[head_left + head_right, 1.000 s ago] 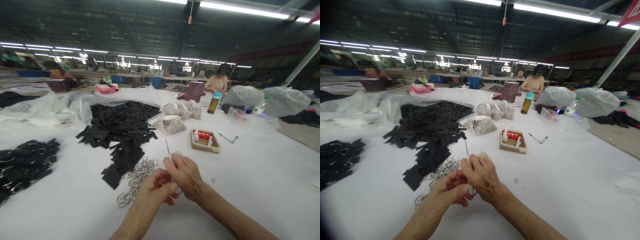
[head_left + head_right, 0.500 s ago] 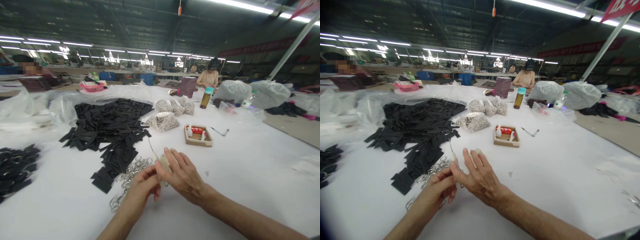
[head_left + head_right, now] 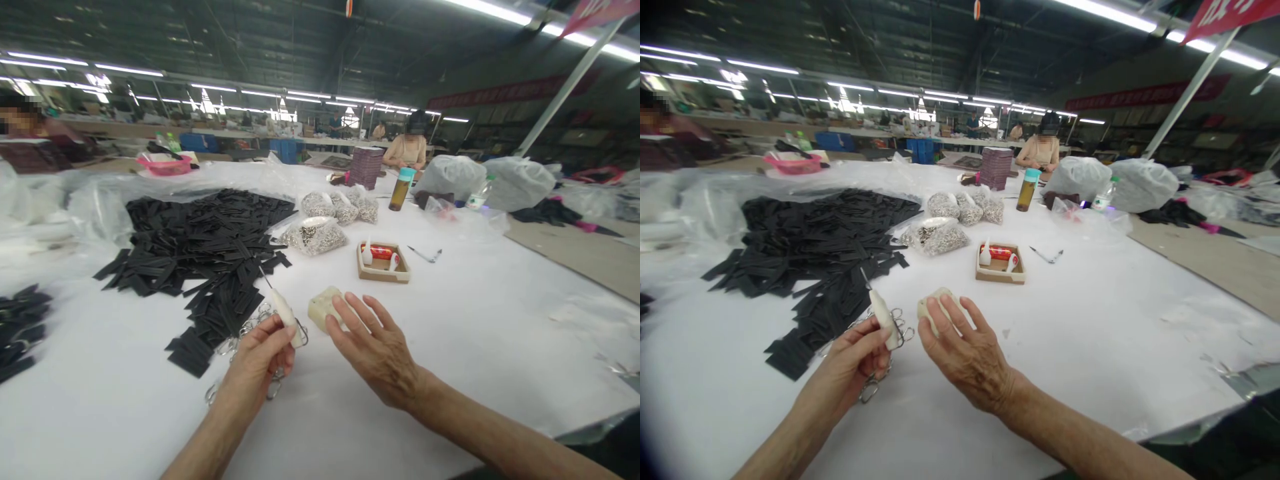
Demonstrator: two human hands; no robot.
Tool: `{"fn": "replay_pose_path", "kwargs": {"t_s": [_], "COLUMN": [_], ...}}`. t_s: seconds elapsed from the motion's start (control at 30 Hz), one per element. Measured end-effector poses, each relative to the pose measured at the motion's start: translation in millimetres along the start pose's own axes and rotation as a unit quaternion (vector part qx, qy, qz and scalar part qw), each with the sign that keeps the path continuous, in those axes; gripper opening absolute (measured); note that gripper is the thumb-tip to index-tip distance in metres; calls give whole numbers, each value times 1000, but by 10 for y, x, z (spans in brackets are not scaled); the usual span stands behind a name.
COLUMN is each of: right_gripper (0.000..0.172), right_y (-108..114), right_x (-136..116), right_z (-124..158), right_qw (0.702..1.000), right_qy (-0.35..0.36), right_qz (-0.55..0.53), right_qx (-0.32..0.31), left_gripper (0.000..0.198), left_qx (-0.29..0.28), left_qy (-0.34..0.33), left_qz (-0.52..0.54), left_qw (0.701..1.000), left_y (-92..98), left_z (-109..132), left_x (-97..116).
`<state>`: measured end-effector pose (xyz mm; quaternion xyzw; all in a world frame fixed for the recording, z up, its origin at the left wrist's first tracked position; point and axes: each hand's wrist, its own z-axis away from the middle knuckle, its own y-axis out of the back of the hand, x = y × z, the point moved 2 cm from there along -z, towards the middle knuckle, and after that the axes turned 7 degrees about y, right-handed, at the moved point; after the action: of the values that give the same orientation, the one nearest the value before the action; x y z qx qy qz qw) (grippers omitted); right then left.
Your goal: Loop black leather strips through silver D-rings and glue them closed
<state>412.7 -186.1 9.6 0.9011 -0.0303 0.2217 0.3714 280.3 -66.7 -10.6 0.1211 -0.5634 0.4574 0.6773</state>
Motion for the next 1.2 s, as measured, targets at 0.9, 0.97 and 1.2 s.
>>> {"fn": "replay_pose_path", "kwargs": {"t_s": [0.9,0.97,1.2], "right_gripper": [53,51,36], "right_y": [442,383,199], "right_x": [754,752,755], "right_z": [1552,1510,1270], "right_qw": [407,378,320], "right_qy": [-563,-547,-423], "right_qz": [-621,-636,-699], "right_qx": [-363,-391,-480], "left_gripper": [19,19,22], "left_qx": [-5,-4,-7], "left_qy": [5,6,5], "left_qz": [-17,-15,-29], "left_qw": [1000,1000,1000], "left_y": [-36,-38,-92], "left_z": [-7,-24,-15], "left_x": [-24,-33,-39]}}
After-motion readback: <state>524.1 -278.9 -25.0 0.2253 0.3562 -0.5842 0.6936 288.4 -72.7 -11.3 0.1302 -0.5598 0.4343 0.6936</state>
